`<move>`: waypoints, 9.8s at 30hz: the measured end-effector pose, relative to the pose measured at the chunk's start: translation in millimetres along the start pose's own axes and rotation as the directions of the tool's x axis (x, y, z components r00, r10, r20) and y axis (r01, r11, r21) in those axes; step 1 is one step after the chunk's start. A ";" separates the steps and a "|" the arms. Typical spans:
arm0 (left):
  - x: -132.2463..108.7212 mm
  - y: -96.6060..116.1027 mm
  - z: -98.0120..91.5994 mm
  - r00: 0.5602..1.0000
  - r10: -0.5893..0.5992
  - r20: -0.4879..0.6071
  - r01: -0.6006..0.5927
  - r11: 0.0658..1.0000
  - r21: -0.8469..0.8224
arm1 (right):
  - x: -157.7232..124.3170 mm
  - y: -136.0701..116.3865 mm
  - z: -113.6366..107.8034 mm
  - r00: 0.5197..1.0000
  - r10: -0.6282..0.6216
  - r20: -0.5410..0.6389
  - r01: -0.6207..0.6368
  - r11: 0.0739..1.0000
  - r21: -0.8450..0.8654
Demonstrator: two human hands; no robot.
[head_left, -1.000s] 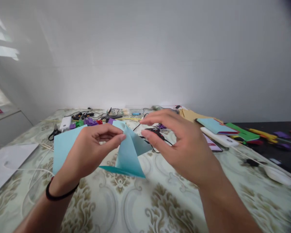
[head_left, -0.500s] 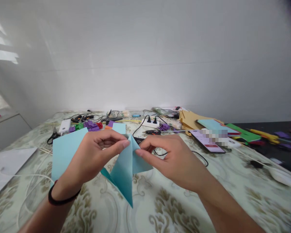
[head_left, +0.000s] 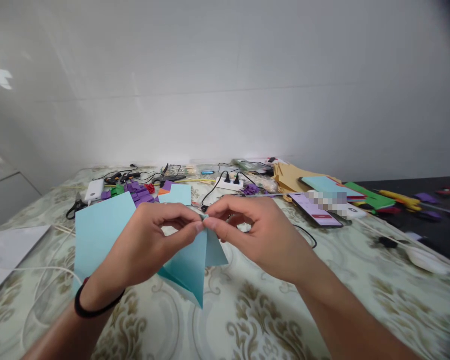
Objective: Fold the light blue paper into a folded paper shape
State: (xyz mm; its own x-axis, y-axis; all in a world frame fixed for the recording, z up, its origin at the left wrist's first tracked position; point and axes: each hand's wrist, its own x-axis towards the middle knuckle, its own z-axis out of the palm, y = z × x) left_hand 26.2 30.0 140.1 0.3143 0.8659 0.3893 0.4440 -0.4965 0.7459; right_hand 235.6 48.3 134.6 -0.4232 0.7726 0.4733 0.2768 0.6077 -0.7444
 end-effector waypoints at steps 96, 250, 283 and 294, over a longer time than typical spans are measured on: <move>1.7 -11.5 2.6 0.972 0.208 0.105 -0.230 0.929 0.288 | 4.2 19.9 -4.7 0.903 -0.362 0.230 0.427 0.811 -0.401; -33.3 -24.1 -17.3 0.902 -0.186 0.390 0.138 0.979 0.148 | -19.8 5.0 -1.6 0.972 0.088 0.219 -0.062 0.991 -0.121; -104.2 -103.9 0.5 0.838 -0.486 0.247 0.470 0.874 0.125 | -109.5 119.3 24.0 0.821 0.468 0.327 -0.449 0.883 -0.138; -115.3 -120.0 19.2 0.996 -0.087 -0.032 0.088 0.790 0.606 | -125.1 99.7 25.9 0.926 0.042 0.375 0.069 0.958 -0.277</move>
State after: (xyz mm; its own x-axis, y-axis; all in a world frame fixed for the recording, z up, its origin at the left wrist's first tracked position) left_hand -47.2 -11.4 -4.6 0.2476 0.9073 0.3399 0.8874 -0.3532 0.2964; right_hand 293.8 7.5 -11.0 -0.7036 0.6722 0.2307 0.4752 0.6864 -0.5505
